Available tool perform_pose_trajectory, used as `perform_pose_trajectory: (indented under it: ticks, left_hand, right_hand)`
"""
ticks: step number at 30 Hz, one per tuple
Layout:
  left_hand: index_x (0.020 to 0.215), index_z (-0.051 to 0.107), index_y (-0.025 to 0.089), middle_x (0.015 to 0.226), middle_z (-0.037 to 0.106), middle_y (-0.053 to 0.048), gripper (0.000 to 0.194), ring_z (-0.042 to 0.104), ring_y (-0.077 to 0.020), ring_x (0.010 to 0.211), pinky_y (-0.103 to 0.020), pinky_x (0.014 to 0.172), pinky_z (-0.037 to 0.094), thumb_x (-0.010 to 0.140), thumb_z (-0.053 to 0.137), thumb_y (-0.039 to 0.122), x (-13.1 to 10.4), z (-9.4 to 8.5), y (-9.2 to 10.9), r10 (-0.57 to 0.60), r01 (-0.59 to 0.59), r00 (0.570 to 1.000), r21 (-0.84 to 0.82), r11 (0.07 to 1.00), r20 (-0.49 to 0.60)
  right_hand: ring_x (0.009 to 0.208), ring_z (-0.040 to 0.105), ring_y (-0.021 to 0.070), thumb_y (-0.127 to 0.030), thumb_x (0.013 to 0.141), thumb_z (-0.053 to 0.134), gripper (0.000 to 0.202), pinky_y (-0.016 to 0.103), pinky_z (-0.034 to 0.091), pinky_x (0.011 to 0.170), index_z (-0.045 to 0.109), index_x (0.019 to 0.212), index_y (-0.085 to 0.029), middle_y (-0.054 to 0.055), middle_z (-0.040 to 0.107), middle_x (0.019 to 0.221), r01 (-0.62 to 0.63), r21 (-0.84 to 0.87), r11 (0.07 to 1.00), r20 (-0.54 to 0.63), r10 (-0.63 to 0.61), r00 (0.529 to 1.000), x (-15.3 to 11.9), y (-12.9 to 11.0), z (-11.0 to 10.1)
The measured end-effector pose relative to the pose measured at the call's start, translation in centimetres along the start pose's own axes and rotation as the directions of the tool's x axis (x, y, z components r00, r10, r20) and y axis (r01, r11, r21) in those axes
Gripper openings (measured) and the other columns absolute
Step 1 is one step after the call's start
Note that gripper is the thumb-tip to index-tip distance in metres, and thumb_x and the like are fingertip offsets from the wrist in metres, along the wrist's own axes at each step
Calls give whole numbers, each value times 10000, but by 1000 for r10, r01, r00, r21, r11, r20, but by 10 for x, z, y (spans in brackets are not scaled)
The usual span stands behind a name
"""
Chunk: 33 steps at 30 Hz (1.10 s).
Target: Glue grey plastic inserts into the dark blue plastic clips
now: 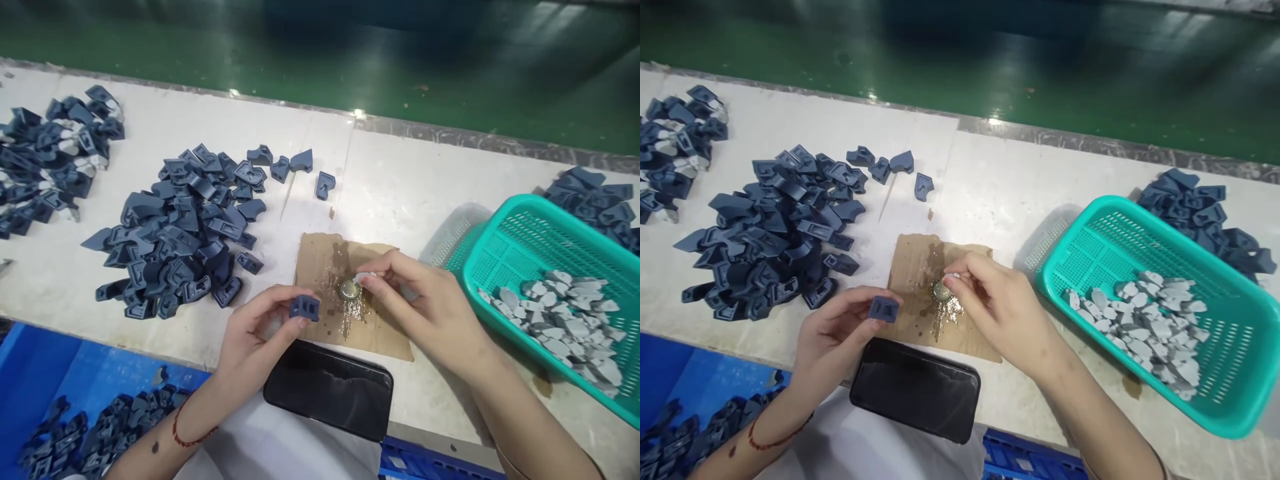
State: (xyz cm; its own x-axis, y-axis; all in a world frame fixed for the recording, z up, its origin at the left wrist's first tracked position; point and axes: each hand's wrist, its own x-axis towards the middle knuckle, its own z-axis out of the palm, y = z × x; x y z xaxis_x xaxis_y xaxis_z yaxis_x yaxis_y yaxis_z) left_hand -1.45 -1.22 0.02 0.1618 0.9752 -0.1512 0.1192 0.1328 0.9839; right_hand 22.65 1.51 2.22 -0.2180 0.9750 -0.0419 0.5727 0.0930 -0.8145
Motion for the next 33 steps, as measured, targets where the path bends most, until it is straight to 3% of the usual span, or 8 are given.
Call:
perform_pose_trajectory:
  ticks: [4,8,15,23,27,33]
  left_hand:
    - [1073,776,229,1037,818,-48,149,781,-190,929,-266,838,636,933,724,224,1,3,3,-41,41,999,-21,999,5]
    - [1106,746,219,985,821,-51,200,796,-220,929,-326,866,659,906,734,222,3,7,8,-77,77,997,-35,996,-26]
    - [1061,790,235,978,828,-35,179,786,-207,866,-279,741,635,884,766,221,3,8,11,-54,55,998,40,998,-21]
    - [1101,740,216,1032,810,-18,210,774,-139,921,-211,834,637,912,749,124,5,8,6,86,-85,995,-19,996,50]
    - [1130,721,222,1074,797,-10,242,769,-120,987,-184,883,626,924,737,97,4,7,4,104,-101,992,-36,994,70]
    - [1157,726,206,1115,788,-19,271,756,-113,1026,-185,945,612,928,724,61,5,6,-1,166,-161,982,-62,985,89]
  right_hand:
    - [671,696,145,-269,1008,610,93,265,502,606,693,993,-231,-5,747,805,120,-114,986,-10,-122,993,-3,5,-2]
    - [565,617,136,-281,986,648,74,279,487,568,685,925,-260,-28,687,698,161,-179,971,-63,-174,983,-3,4,0]
    - [725,696,186,-247,1001,612,122,318,540,686,688,906,-265,12,754,838,234,-214,948,0,-240,971,1,8,4]
    - [741,729,162,-130,970,647,98,269,556,671,654,927,-219,-3,749,814,344,-289,894,-18,-364,931,2,11,5]
    - [710,715,166,-139,981,632,86,278,542,649,652,926,-202,27,752,822,369,-312,876,19,-382,924,2,10,5]
    - [675,695,158,-153,975,638,92,287,505,601,671,919,-217,10,751,808,311,-264,913,2,-322,947,-2,10,4]
